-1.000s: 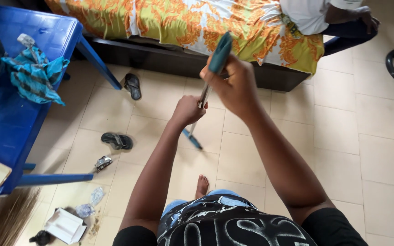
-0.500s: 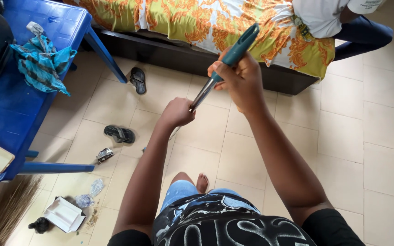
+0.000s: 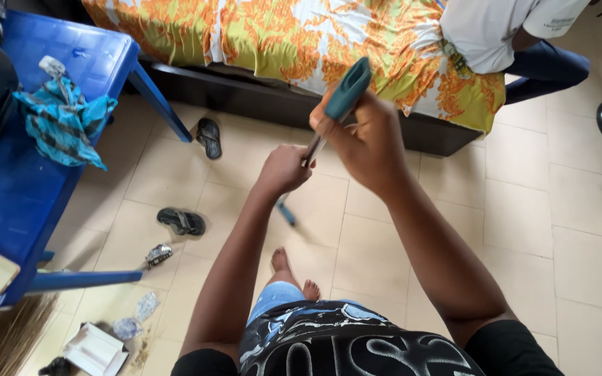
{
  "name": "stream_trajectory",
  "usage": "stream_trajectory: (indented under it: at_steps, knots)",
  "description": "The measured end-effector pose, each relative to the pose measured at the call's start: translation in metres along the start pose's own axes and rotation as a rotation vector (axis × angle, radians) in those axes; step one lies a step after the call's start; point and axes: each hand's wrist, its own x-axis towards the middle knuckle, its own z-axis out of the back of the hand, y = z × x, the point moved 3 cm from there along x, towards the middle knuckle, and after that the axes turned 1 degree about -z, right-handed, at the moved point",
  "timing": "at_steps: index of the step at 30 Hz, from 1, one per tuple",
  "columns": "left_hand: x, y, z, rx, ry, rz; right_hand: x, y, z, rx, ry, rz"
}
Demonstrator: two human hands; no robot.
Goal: Assembling a broom by attaching the handle to the brush head.
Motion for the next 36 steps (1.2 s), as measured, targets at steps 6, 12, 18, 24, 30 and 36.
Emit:
stream_trajectory:
  at_steps: [6,12,18,24,30,36]
  knots:
    - [0.049,0.015,-0.006,-0.053,-0.059,-0.112,0.026,-0.004,-0.021,-0.052,0.101,0.107]
    - [0.094,0.041,-0.02,-0.34,-0.091,-0.135,0.053,-0.037,-0.042,-0.247,0.09,0.119]
    - [0.126,0.075,-0.038,-0.334,-0.109,-0.17,0.068,-0.077,-0.056,-0.275,0.137,0.014]
    - [0.114,0.055,0.008,-0.207,-0.042,-0.171,0.087,-0.09,-0.058,-0.036,0.106,-0.059]
    - [0.114,0.079,0.018,-0.066,0.026,-0.038,0.109,-0.077,-0.056,-0.066,0.081,-0.188]
    - [0.099,0.079,0.044,-0.071,0.055,-0.022,0.114,-0.087,-0.054,-0.035,0.044,0.006]
